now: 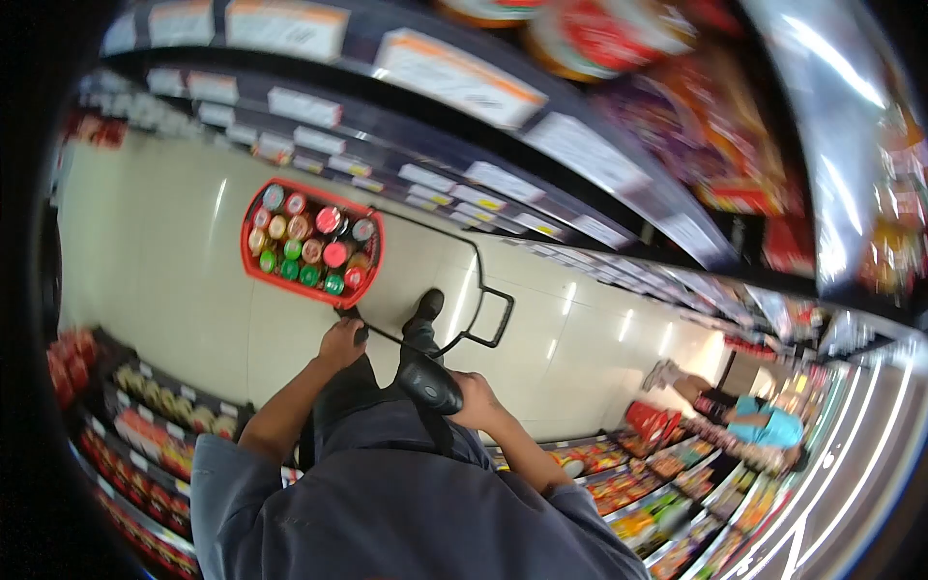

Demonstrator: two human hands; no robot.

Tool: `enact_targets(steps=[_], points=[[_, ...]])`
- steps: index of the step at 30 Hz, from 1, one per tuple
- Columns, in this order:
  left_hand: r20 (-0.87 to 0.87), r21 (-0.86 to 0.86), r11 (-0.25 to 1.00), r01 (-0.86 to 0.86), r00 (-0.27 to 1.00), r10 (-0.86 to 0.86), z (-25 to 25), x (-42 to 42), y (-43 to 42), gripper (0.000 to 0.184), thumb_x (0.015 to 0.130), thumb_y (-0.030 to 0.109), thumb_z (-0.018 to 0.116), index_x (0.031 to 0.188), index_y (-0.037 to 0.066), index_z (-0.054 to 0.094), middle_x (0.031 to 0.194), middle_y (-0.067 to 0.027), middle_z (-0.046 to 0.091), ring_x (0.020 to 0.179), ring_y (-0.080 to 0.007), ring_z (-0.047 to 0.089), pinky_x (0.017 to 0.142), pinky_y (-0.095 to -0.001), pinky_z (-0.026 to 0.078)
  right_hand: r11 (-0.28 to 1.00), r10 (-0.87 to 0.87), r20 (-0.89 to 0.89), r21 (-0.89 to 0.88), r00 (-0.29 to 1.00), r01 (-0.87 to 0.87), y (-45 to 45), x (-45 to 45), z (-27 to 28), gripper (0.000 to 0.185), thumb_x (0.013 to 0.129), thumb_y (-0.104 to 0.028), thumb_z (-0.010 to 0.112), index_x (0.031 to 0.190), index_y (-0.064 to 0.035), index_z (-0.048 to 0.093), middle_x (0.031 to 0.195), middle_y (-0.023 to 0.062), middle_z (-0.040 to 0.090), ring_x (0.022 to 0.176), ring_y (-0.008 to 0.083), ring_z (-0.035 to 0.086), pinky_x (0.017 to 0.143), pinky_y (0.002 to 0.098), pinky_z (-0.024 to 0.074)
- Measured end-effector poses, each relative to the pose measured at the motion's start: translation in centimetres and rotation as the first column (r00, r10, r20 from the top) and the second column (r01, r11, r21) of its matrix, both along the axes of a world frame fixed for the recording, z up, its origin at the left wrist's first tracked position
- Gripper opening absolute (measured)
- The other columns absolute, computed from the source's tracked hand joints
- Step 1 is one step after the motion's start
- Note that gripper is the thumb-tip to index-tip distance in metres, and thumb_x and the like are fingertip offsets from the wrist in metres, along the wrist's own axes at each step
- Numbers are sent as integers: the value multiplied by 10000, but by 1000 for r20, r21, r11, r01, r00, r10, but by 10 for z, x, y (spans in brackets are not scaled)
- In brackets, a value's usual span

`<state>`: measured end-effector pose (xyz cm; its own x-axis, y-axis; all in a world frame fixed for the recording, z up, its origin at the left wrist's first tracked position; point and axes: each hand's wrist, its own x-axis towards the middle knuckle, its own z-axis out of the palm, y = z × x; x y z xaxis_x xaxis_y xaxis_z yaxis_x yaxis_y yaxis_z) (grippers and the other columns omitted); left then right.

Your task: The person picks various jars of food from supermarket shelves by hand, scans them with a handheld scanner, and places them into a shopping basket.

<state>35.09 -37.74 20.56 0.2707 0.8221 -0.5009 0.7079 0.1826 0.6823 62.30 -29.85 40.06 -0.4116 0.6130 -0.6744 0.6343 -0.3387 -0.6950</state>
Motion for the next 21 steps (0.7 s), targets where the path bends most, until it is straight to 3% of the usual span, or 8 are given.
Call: enact_targets(steps=[1, 6, 8, 12, 16, 18, 20, 21], points=[[-85, -141, 986, 91, 991, -103, 8, 6, 15, 407, 724, 190, 722, 1075, 56, 567, 1043, -132, 608, 998, -313, 597, 886, -388, 485, 999, -3, 4, 32, 1000, 3, 9, 2, 24, 353, 625, -150, 709, 932, -6, 611, 819, 220, 637, 784, 407, 616, 690, 431, 497], [52, 205, 970, 131, 988, -145, 203, 82, 187, 358, 760, 181, 689, 1066, 34, 577, 1009, -153, 615, 983, -316, 591, 851, -420, 479, 909, -130, -59, 391, 990, 143, 32, 72, 123, 374, 629, -166, 717, 950, -6, 612, 831, 221, 645, 797, 405, 622, 701, 429, 501], [200, 544, 832, 114, 945, -260, 283, 135, 257, 330, 785, 166, 672, 1069, 30, 572, 1014, -143, 617, 961, -320, 591, 825, -420, 478, 843, -228, -78, 483, 971, 237, 48, 102, 147, 403, 626, -184, 726, 967, -3, 609, 845, 223, 649, 811, 404, 623, 713, 426, 504], [334, 735, 678, -7, 874, -354, 404, 214, 284, 365, 765, 99, 688, 1101, 23, 567, 1056, -151, 602, 956, -312, 593, 843, -389, 474, 789, -308, -99, 529, 946, 312, 39, 142, 170, 366, 616, -170, 759, 905, 7, 621, 793, 187, 661, 729, 337, 658, 674, 369, 509], [275, 914, 392, -102, 867, -416, 510, 284, 303, 408, 778, 94, 675, 1153, 4, 544, 1201, -187, 535, 1062, -336, 558, 917, -387, 449, 775, -289, -121, 553, 950, 306, 34, 183, 183, 415, 626, -234, 747, 957, -26, 605, 816, 188, 653, 774, 391, 628, 695, 421, 507], [227, 962, 232, -146, 899, -375, 552, 312, 314, 447, 787, 105, 665, 1195, 4, 514, 1230, -197, 512, 1041, -329, 569, 890, -387, 460, 748, -265, -124, 599, 956, 285, 34, 200, 182, 422, 622, -240, 756, 956, -30, 605, 807, 183, 653, 759, 387, 629, 688, 425, 509], [240, 957, 234, -173, 924, -297, 571, 333, 327, 494, 792, 123, 663, 1233, 8, 475, 1205, -198, 517, 999, -341, 575, 859, -398, 472, 711, -256, -166, 635, 952, 302, 37, 214, 194, 414, 619, -252, 765, 934, -35, 608, 792, 177, 652, 748, 385, 631, 677, 426, 512], [150, 985, 109, -131, 970, -190, 578, 342, 335, 508, 795, 164, 668, 1227, -2, 457, 1129, -207, 531, 912, -359, 596, 775, -411, 509, 707, -248, -176, 639, 953, 302, 37, 221, 195, 414, 619, -252, 765, 934, -35, 608, 792, 177, 652, 748, 385, 631, 677, 426, 512]])
